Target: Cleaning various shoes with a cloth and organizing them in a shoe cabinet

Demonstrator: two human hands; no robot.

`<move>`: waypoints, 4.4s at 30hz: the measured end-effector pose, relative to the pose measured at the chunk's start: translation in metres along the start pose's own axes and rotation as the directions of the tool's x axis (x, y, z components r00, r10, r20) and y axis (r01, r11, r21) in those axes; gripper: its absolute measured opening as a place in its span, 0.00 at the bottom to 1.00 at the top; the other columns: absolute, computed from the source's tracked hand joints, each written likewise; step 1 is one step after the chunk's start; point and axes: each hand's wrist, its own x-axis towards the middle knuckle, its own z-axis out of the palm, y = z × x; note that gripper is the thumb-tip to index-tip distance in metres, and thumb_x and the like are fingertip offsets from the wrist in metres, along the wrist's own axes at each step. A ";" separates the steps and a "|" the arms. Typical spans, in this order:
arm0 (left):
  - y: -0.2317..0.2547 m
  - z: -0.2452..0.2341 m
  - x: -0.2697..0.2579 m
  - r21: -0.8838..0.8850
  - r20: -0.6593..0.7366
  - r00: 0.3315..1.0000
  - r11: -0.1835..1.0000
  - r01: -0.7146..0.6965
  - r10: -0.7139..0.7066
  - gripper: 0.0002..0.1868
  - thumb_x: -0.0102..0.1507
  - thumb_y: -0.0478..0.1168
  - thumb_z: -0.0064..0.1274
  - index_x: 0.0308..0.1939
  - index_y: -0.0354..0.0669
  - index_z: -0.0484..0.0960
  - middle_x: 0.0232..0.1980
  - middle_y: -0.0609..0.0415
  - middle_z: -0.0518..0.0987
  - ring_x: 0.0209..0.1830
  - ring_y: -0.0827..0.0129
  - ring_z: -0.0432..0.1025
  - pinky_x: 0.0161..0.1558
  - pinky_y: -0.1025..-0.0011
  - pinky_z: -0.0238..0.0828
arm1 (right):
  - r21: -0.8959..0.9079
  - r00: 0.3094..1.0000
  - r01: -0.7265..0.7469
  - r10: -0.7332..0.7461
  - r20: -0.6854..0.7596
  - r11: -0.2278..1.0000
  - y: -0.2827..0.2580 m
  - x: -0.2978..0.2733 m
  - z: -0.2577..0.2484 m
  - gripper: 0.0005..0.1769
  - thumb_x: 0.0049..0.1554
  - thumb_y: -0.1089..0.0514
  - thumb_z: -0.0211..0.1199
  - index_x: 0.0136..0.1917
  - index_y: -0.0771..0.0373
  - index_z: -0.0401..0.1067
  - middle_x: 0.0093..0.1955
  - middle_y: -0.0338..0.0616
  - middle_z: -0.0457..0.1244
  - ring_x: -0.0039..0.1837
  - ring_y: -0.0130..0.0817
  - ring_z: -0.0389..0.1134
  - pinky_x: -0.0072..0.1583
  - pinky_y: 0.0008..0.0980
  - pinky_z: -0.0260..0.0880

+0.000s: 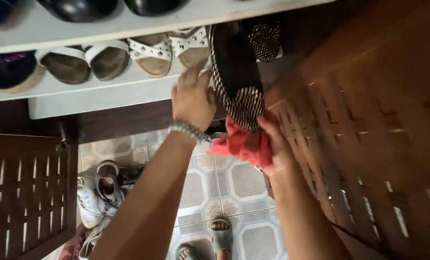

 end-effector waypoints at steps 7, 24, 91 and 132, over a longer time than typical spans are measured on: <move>-0.001 0.002 0.067 0.475 0.382 0.924 0.856 -0.206 0.011 0.20 0.69 0.42 0.43 0.64 0.50 0.77 0.84 0.50 0.40 0.83 0.52 0.31 0.76 0.38 0.33 | -0.088 0.971 -0.031 0.010 -0.239 0.996 -0.009 0.048 -0.015 0.28 0.61 0.47 0.61 0.66 0.70 0.66 0.61 0.51 0.67 0.54 0.44 0.74 0.48 0.31 0.75; -0.006 -0.006 0.096 0.536 0.473 0.867 0.832 -0.143 -0.156 0.35 0.69 0.59 0.38 0.80 0.65 0.47 0.84 0.62 0.35 0.82 0.51 0.30 0.74 0.37 0.38 | -0.168 0.891 0.120 -0.181 -0.416 0.978 0.000 0.124 -0.062 0.17 0.61 0.53 0.60 0.59 0.65 0.69 0.45 0.53 0.71 0.39 0.46 0.74 0.31 0.36 0.71; -0.197 -0.080 -0.542 -0.771 0.008 0.136 0.080 0.631 -0.991 0.22 0.69 0.55 0.47 0.48 0.42 0.86 0.36 0.50 0.86 0.35 0.68 0.78 0.43 0.68 0.73 | -0.465 0.629 -0.775 0.603 -0.491 0.429 0.441 -0.114 0.172 0.31 0.61 0.37 0.51 0.70 0.57 0.67 0.60 0.42 0.69 0.58 0.34 0.71 0.57 0.36 0.71; -0.534 0.091 -0.337 0.753 0.289 0.870 0.656 0.052 -0.400 0.24 0.69 0.46 0.36 0.65 0.43 0.77 0.69 0.52 0.74 0.74 0.58 0.63 0.80 0.56 0.39 | -0.582 0.962 -0.266 0.171 -0.214 0.768 0.562 0.160 -0.079 0.31 0.66 0.38 0.44 0.68 0.63 0.66 0.66 0.45 0.65 0.66 0.39 0.66 0.67 0.38 0.65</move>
